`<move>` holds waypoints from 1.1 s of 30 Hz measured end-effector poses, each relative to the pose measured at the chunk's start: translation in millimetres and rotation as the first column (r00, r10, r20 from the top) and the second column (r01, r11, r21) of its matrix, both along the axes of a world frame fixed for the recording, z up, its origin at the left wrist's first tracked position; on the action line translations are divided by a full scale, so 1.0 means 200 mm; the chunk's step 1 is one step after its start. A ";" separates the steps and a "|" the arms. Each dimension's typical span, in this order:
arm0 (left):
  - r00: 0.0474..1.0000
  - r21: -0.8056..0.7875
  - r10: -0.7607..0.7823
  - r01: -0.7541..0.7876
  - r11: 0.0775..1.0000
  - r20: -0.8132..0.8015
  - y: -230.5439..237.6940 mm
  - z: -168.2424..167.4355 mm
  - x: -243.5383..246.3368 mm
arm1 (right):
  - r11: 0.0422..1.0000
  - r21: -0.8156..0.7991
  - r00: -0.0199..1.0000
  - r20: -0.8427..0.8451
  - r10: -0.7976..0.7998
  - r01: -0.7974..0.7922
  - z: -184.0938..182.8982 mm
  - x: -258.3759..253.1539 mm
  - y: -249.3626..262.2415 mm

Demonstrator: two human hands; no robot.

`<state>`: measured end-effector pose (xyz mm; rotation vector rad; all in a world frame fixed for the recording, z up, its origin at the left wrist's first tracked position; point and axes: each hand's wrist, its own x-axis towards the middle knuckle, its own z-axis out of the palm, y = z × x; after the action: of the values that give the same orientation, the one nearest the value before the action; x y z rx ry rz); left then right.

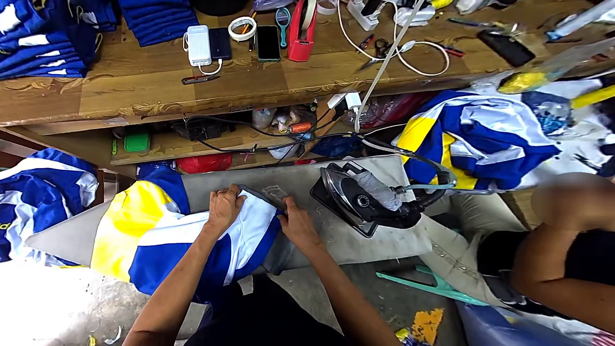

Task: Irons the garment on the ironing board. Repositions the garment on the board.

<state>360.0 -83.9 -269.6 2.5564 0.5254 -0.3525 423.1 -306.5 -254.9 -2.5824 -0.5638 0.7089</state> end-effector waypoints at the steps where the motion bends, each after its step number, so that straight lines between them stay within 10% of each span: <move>1: 1.000 -0.008 -0.023 0.023 1.000 -0.016 0.01 0.00 0.01 | 0.998 0.053 0.996 0.085 0.022 -0.027 0.00 -0.01 0.02; 9: 0.999 -0.234 -0.048 0.044 0.971 -0.008 0.14 0.05 -0.07 | 0.657 0.656 0.924 0.327 0.196 -0.372 -0.33 -0.10 0.26; 19: 0.938 0.039 -0.029 0.045 0.998 -0.346 0.31 0.10 -0.24 | 0.794 0.153 0.755 0.456 0.472 -0.589 -0.33 -0.14 0.27; 24: 0.991 0.263 -0.065 0.032 0.964 0.120 0.15 0.07 -0.22 | 0.804 0.127 0.751 0.465 0.469 -0.580 -0.35 -0.14 0.27; 33: 0.980 -0.313 0.200 -0.191 0.930 -0.005 0.18 -0.02 -0.23 | 0.819 0.103 0.749 0.482 0.455 -0.564 -0.34 -0.15 0.28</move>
<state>314.7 -48.8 -272.8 2.1797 0.6527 -0.3024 392.4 -250.1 -323.2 -2.3512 -1.4576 0.1662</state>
